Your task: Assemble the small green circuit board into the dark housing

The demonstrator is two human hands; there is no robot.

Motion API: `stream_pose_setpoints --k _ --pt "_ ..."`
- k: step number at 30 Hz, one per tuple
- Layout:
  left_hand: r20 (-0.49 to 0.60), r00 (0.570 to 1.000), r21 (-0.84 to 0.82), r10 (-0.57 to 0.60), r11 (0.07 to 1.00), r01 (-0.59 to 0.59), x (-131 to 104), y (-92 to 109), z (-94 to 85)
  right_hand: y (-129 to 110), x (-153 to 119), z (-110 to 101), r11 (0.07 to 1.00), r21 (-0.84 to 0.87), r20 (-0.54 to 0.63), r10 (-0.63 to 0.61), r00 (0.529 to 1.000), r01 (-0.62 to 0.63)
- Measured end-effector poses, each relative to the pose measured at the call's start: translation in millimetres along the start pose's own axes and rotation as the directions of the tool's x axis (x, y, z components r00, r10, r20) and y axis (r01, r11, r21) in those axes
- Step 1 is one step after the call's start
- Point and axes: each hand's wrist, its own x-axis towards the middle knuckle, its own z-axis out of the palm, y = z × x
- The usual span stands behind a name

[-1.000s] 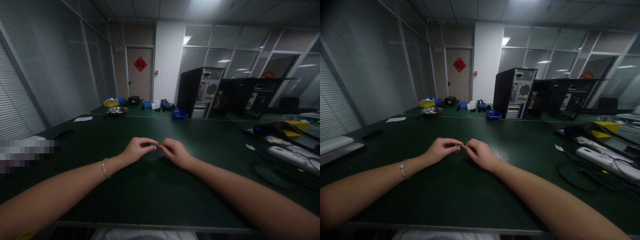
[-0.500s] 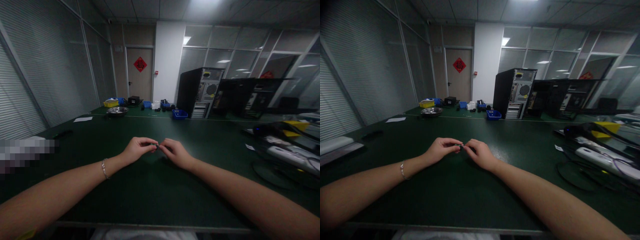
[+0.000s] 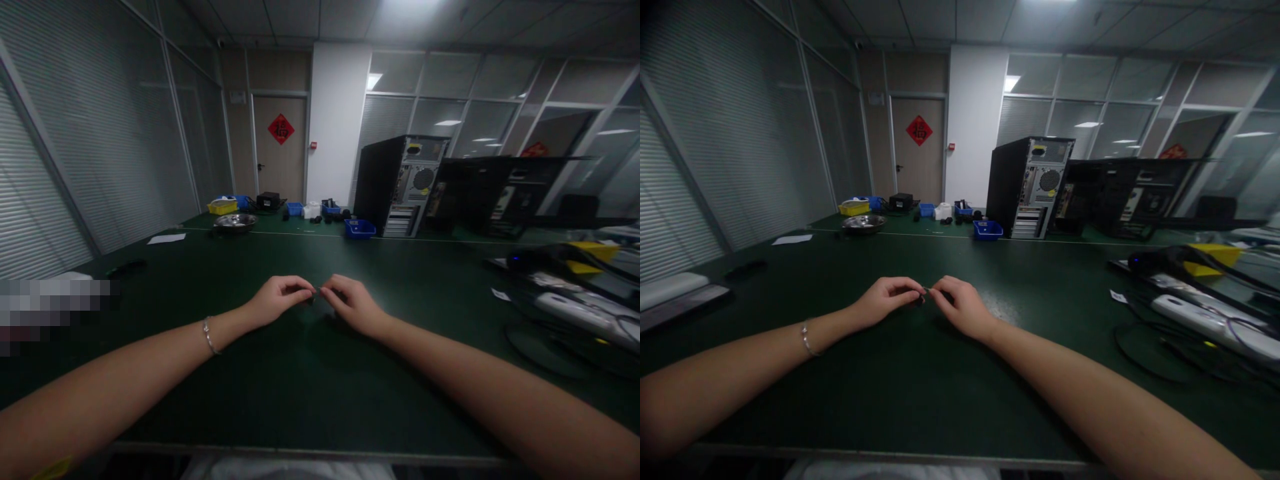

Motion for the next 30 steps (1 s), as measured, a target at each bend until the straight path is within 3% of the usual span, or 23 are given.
stream_pose_setpoints --k 7,16,25,30 --pt "0.282 0.955 0.341 0.092 0.921 -0.189 -4 7 0.7 2 2 0 1.000 0.000 0.019 -0.013 1.000 0.013" --pt "0.363 0.922 0.440 0.136 0.847 -0.298 -4 5 1.4 0 3 0 1.000 0.001 0.040 -0.020 0.999 0.020" --pt "0.269 0.951 0.461 0.152 0.846 -0.266 -4 6 -0.2 2 2 1 1.000 0.000 0.068 -0.018 0.998 0.018" --pt "0.224 0.974 0.633 0.009 0.759 -0.153 -5 11 -3.5 5 0 1 0.996 -0.086 0.155 -0.018 0.988 0.032"
